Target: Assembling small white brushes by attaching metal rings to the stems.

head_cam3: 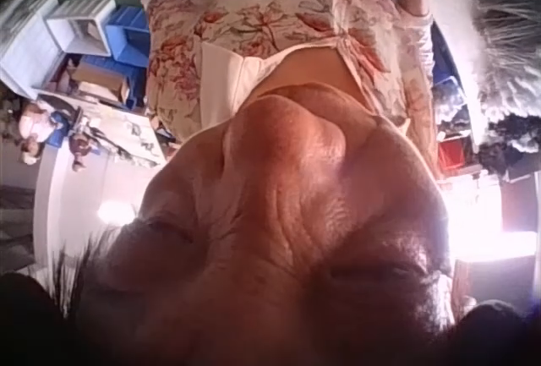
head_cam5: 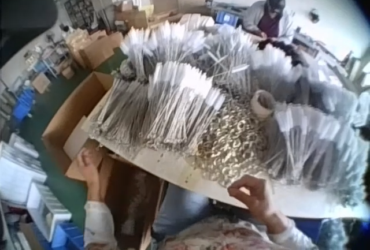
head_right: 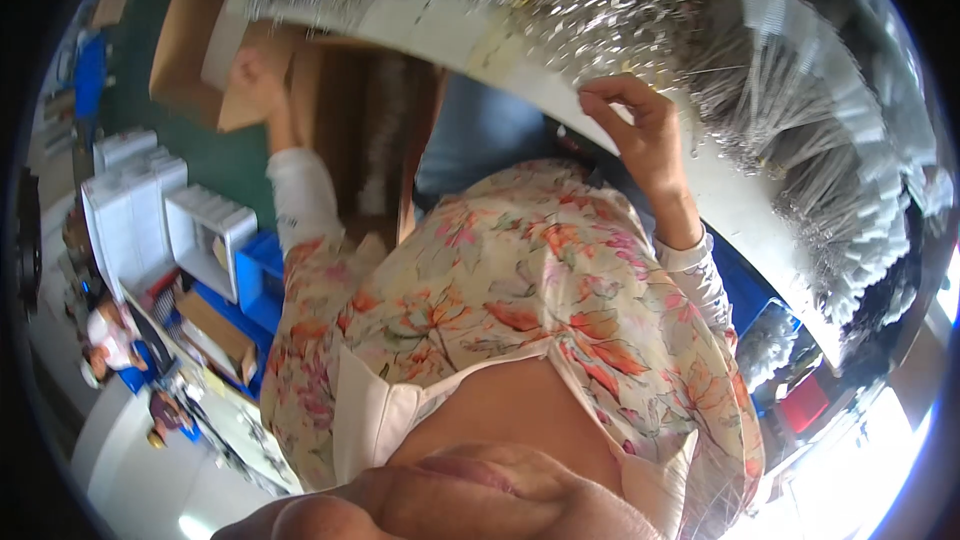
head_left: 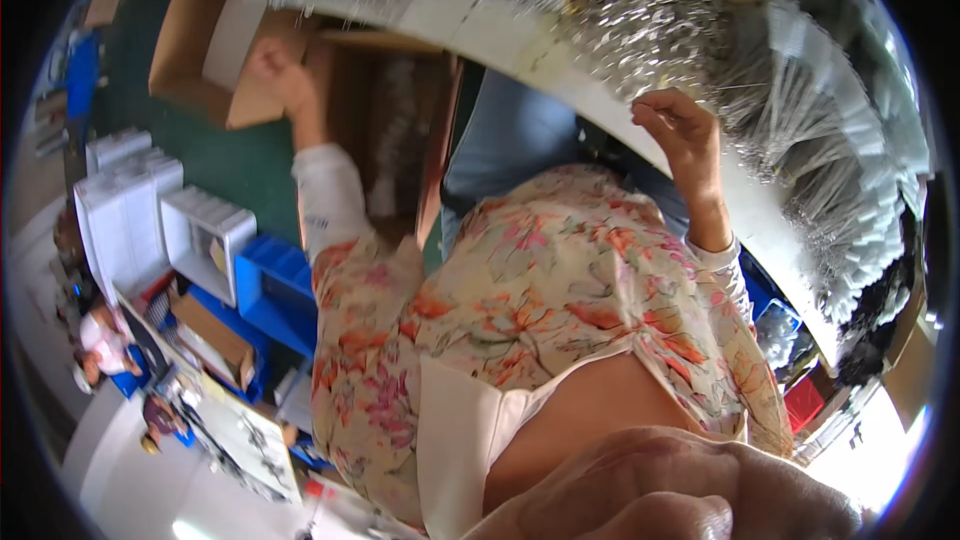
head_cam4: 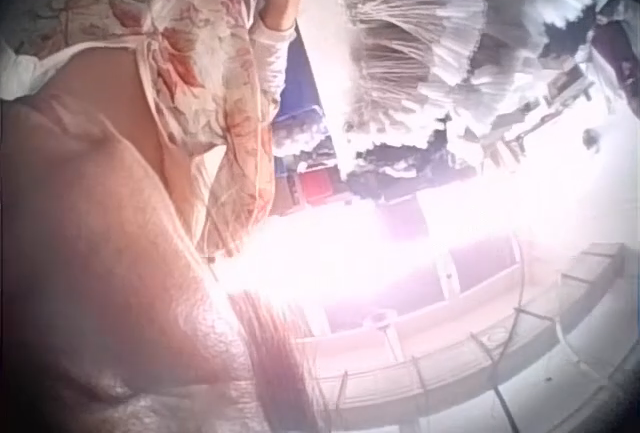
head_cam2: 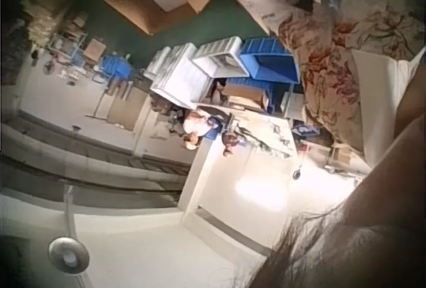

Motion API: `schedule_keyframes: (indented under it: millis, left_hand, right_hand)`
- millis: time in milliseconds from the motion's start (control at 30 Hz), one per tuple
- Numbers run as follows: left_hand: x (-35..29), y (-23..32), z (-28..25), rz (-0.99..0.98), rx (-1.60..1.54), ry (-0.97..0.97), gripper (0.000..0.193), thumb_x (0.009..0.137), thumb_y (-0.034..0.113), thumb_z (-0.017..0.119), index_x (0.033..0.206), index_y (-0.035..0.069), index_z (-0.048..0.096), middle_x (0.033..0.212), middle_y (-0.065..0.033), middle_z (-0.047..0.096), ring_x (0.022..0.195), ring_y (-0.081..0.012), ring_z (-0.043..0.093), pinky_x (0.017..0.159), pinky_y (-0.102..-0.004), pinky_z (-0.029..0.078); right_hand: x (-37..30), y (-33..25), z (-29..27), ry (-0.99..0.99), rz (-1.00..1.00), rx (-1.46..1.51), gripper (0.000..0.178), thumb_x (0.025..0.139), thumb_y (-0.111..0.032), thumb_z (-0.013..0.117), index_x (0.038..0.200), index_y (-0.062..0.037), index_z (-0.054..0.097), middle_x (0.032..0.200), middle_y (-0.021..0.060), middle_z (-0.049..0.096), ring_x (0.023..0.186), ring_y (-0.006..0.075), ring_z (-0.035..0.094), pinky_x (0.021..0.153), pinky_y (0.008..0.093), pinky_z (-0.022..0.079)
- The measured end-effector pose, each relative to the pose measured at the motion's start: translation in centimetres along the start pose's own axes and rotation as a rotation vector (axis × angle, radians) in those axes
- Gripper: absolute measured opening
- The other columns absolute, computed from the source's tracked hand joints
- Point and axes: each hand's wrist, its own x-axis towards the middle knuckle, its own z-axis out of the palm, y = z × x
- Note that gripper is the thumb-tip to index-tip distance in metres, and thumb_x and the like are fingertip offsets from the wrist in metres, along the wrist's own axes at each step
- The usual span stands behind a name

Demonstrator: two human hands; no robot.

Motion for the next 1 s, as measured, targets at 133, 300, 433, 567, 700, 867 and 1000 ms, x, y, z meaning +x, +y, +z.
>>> schedule_keyframes:
  millis: [133, 300, 433, 567, 700, 867, 1000]
  left_hand:
    - [10.6, 21.7, 4.8, 0.184, -0.162, -0.079, 0.022, 0.094, 0.013, 0.047, 0.104, -0.005, 0.057, 0.099, -0.0161, 0.064, 0.087, -0.0193, 0.061, 0.081, -0.0294, 0.049]
    - [15.7, 32.0, 18.3, 0.495, -0.033, -0.698, 0.02, 0.09, 0.02, 0.054, 0.098, 0.005, 0.064, 0.096, -0.0095, 0.067, 0.087, -0.0188, 0.063, 0.078, -0.0294, 0.048]
    - [18.9, 30.6, 29.2, 0.549, 0.195, -1.02, 0.022, 0.083, 0.027, 0.06, 0.094, 0.008, 0.065, 0.093, -0.0134, 0.066, 0.088, -0.027, 0.064, 0.076, -0.0356, 0.049]
    - [20.6, 26.3, 34.8, 0.535, 0.792, -1.086, 0.027, 0.072, 0.032, 0.068, 0.087, 0.01, 0.067, 0.095, -0.0127, 0.066, 0.09, -0.0339, 0.062, 0.076, -0.043, 0.049]
    - [19.5, 25.7, 35.2, 0.557, 0.714, -1.027, 0.021, 0.075, 0.031, 0.065, 0.083, 0.011, 0.067, 0.091, -0.013, 0.067, 0.088, -0.0338, 0.062, 0.074, -0.0428, 0.049]
    - [17.7, 27.5, 35.0, 0.487, 0.671, -0.97, 0.019, 0.078, 0.029, 0.062, 0.085, 0.011, 0.067, 0.092, -0.0136, 0.066, 0.088, -0.0352, 0.062, 0.074, -0.044, 0.049]
    - [18.0, 26.6, 34.4, 0.502, 0.737, -0.933, 0.023, 0.078, 0.031, 0.06, 0.09, 0.012, 0.067, 0.092, -0.0136, 0.066, 0.092, -0.0348, 0.061, 0.078, -0.0449, 0.048]
  right_hand:
    - [2.4, -4.4, -1.5, -0.025, -0.275, -0.094, 0.011, 0.079, -0.002, 0.067, 0.089, -0.0002, 0.066, 0.083, 0.0065, 0.063, 0.077, 0.0135, 0.061, 0.072, 0.0265, 0.048]
    - [3.4, -10.4, -7.6, 0.09, -0.512, -0.366, 0.011, 0.078, -0.005, 0.068, 0.089, -0.003, 0.067, 0.081, 0.0067, 0.064, 0.075, 0.0147, 0.062, 0.07, 0.0267, 0.049]
    - [4.1, -12.7, -14.9, 0.237, -0.623, -0.652, 0.013, 0.08, -0.009, 0.067, 0.092, -0.0046, 0.069, 0.082, 0.0079, 0.066, 0.072, 0.0154, 0.064, 0.067, 0.0281, 0.051]
    - [7.0, -12.8, -21.4, 0.325, -0.41, -0.861, 0.013, 0.085, -0.016, 0.063, 0.09, -0.0062, 0.07, 0.08, 0.0056, 0.065, 0.07, 0.0118, 0.061, 0.066, 0.0256, 0.049]
    - [12.7, -11.2, -27.2, 0.267, -0.082, -0.838, 0.012, 0.085, -0.014, 0.062, 0.089, -0.0042, 0.067, 0.081, 0.005, 0.066, 0.068, 0.011, 0.061, 0.06, 0.0247, 0.049]
    - [21.9, -9.2, -28.6, 0.267, 0.168, -0.66, 0.018, 0.082, -0.021, 0.059, 0.076, -0.0072, 0.069, 0.067, 0.0049, 0.067, 0.052, 0.0111, 0.061, 0.051, 0.0251, 0.049]
    - [26.8, -5.8, -28.1, 0.121, 0.33, -1.141, 0.008, 0.077, -0.02, 0.063, 0.074, -0.0196, 0.07, 0.069, 0.0006, 0.068, 0.054, 0.0113, 0.062, 0.052, 0.0278, 0.049]
